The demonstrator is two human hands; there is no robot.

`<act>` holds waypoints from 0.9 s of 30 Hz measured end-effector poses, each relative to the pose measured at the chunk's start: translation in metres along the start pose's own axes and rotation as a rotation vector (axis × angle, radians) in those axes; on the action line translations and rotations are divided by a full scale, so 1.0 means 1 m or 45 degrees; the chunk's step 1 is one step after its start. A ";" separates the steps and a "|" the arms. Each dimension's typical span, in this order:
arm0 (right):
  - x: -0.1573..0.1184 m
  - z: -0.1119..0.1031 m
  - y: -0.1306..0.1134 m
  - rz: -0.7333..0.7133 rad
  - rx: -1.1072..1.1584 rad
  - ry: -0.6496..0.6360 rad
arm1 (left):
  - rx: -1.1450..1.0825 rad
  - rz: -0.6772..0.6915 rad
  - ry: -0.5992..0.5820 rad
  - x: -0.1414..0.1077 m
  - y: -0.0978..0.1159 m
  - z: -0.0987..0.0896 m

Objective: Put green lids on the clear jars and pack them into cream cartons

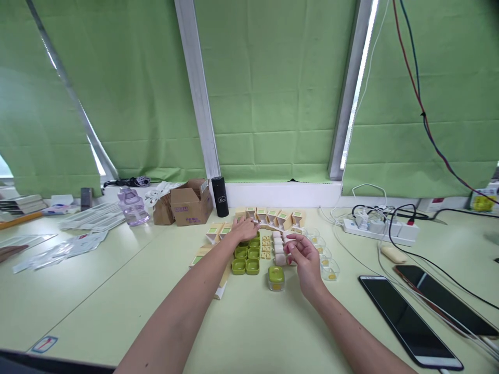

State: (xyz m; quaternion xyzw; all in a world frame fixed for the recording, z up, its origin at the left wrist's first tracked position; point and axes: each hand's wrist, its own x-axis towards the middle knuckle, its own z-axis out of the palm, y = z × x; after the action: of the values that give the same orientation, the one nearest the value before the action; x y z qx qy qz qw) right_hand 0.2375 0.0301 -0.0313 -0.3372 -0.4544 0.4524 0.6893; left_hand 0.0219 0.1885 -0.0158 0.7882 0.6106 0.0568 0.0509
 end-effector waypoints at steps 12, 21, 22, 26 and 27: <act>0.001 0.000 -0.001 -0.011 -0.023 -0.007 | -0.090 0.045 0.299 -0.021 0.006 -0.033; 0.001 0.003 -0.007 -0.009 -0.069 -0.053 | -0.111 0.221 0.641 -0.100 0.041 -0.039; 0.001 0.003 -0.007 -0.002 -0.092 -0.060 | -0.100 0.248 0.670 -0.109 0.046 -0.037; 0.005 0.002 -0.011 0.007 -0.151 -0.068 | -0.039 0.392 0.693 -0.145 0.065 -0.027; 0.006 0.002 -0.012 0.020 -0.149 -0.068 | -0.032 0.436 0.684 -0.154 0.068 -0.024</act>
State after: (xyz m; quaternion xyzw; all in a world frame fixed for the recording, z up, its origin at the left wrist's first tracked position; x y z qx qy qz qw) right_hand 0.2407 0.0313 -0.0181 -0.3683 -0.4957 0.4391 0.6526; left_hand 0.0456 0.0229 0.0141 0.8357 0.4598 0.2782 -0.1130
